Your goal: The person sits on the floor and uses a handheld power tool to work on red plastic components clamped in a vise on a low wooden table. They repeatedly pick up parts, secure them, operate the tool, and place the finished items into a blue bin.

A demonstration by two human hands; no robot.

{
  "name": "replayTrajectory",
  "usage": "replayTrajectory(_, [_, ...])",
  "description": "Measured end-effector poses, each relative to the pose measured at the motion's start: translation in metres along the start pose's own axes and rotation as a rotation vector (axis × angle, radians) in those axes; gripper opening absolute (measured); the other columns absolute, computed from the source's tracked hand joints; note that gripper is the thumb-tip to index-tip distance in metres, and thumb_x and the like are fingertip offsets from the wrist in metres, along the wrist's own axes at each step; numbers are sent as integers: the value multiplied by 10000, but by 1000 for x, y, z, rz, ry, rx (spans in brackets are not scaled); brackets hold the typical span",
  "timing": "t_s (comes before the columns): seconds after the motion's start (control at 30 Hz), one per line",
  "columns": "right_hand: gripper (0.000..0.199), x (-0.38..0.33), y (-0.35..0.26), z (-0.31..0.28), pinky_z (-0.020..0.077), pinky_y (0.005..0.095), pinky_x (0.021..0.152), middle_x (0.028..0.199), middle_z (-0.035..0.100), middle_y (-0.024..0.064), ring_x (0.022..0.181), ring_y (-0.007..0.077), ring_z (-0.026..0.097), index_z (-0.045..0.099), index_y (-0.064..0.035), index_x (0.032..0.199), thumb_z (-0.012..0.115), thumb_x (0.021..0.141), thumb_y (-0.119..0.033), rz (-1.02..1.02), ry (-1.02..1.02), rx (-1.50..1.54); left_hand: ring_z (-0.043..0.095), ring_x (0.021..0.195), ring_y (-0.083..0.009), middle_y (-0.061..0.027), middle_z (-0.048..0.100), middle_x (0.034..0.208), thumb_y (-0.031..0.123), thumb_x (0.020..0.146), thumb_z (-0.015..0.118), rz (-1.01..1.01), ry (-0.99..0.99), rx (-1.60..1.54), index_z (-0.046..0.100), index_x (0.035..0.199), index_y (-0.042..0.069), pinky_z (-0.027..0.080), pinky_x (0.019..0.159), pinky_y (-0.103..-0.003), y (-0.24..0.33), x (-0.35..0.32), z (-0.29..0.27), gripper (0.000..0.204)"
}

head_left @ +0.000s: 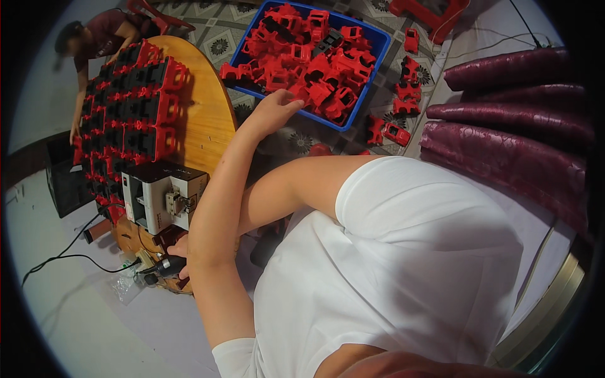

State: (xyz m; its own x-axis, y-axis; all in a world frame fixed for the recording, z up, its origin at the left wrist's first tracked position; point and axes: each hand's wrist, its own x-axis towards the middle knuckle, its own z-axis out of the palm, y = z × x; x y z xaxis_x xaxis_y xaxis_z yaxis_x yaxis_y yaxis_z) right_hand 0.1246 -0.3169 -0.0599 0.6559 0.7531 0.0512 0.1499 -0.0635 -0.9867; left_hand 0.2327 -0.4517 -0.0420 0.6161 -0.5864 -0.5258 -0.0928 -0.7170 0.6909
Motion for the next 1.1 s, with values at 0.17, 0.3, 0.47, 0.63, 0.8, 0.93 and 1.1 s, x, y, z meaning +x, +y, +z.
replayTrajectory(0.17, [574, 23, -18, 32, 528, 434, 809, 963, 667, 212, 907, 300, 681, 560, 9, 1122, 770, 805, -420, -112, -65, 72, 645, 1103, -320, -225, 656, 1188, 340, 921, 634, 89, 134, 36, 587, 1251, -56, 494, 954, -391, 8, -69, -18, 517])
replayTrajectory(0.3, [571, 60, -61, 35, 529, 433, 809, 964, 667, 209, 906, 295, 681, 560, 8, 1123, 774, 804, -414, -254, -101, 347, 655, 1055, -310, -203, 675, 1104, 240, 958, 574, 279, 81, -96, 604, 1193, -37, 514, 917, -377, 88, -181, -46, 365])
replayTrajectory(0.47, [587, 50, -157, -70, 519, 375, 672, 860, 653, 182, 765, 275, 659, 565, -4, 1063, 764, 791, -484, -510, -212, 91, 678, 912, -286, -177, 671, 963, 140, 959, 501, 496, -247, -166, 614, 1175, -12, 519, 824, -379, 75, -266, -60, 287])
replayTrajectory(0.63, [563, 11, -234, -158, 530, 365, 638, 780, 642, 169, 711, 290, 678, 539, 4, 1067, 812, 763, -384, -771, 187, -207, 595, 1097, -342, -202, 632, 1140, 101, 919, 556, -97, 63, 596, 592, 1188, -7, 451, 959, -428, 36, -240, -74, 292])
replayTrajectory(0.8, [579, -16, -239, -181, 500, 377, 648, 814, 660, 116, 697, 269, 671, 543, -20, 1085, 844, 723, -357, -935, 581, -197, 566, 1065, -398, -208, 570, 1120, 288, 917, 624, -57, 915, 797, 532, 1186, 18, 490, 869, -486, -35, -101, -149, 392])
replayTrajectory(0.93, [603, -24, -198, -208, 497, 440, 732, 811, 633, 131, 803, 327, 665, 541, -18, 1090, 829, 706, -384, -801, 627, -341, 571, 1082, -393, -189, 579, 1138, 549, 875, 626, -135, 1006, 783, 556, 1190, 47, 517, 826, -507, -31, 22, -182, 596])
replayTrajectory(1.1, [573, -25, -185, -158, 521, 466, 644, 737, 618, 218, 711, 414, 648, 496, 24, 927, 774, 731, -437, -736, 449, -112, 645, 981, -355, -148, 652, 1052, 651, 905, 500, -459, 1081, 1114, 545, 1174, 120, 456, 803, -551, -80, -25, -172, 597])
